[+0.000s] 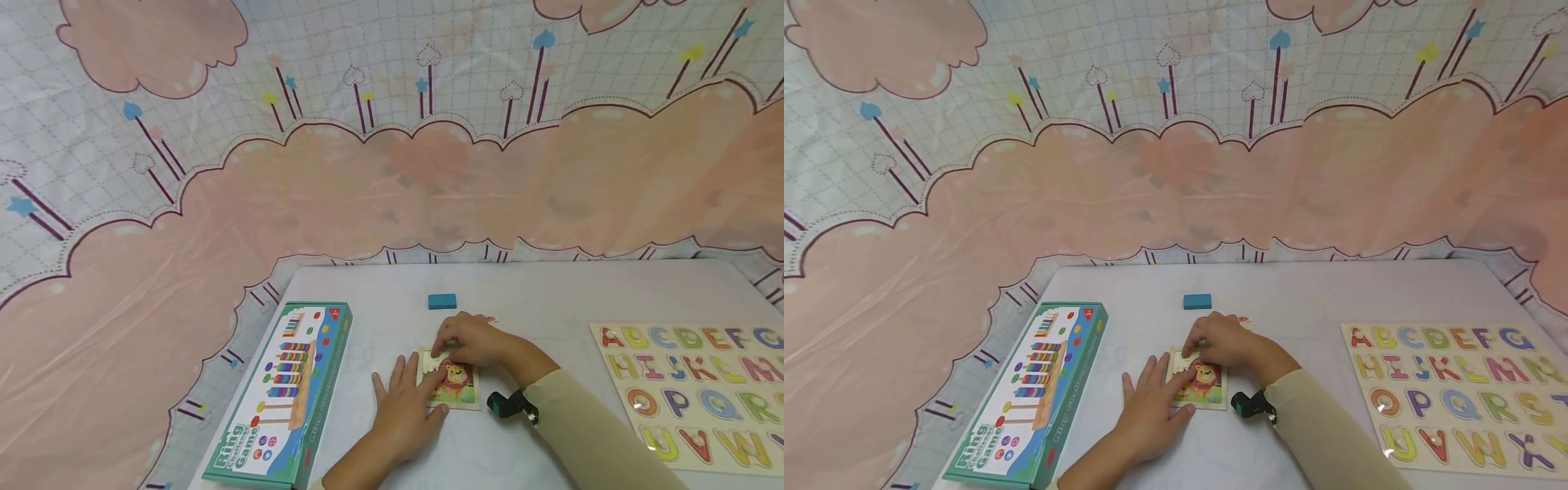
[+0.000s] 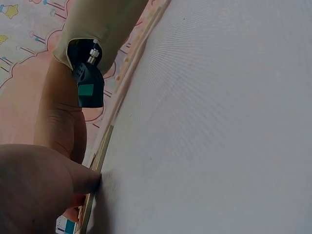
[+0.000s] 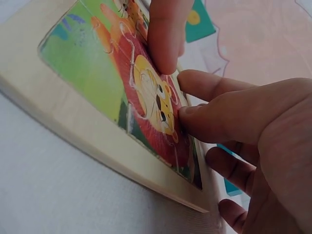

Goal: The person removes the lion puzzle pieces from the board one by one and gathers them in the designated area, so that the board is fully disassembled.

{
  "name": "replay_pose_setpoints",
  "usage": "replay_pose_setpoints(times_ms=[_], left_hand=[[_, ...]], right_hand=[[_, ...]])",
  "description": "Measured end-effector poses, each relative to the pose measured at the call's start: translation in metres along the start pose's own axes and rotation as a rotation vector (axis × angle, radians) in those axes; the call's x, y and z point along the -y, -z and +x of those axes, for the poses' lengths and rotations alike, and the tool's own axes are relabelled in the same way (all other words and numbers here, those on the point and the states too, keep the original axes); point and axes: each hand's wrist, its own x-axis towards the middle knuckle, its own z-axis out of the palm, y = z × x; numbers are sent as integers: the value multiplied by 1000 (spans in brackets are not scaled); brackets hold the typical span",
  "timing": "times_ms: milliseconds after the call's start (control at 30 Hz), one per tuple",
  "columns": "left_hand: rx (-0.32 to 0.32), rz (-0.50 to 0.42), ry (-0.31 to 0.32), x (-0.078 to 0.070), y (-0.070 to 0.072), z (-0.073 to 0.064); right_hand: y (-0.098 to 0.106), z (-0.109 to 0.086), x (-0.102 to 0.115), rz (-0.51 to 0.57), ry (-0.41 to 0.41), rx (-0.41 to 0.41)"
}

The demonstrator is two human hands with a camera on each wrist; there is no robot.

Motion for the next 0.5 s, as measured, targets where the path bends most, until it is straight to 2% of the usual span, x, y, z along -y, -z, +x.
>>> replay_pose_setpoints(times_ms=[333,500], left_hand=[[9,-12,8,0,0,-1],[14,1,11,0,1,1]], right_hand=[[0,1,0,-8,22,10],[2,0,0,1,5,40]])
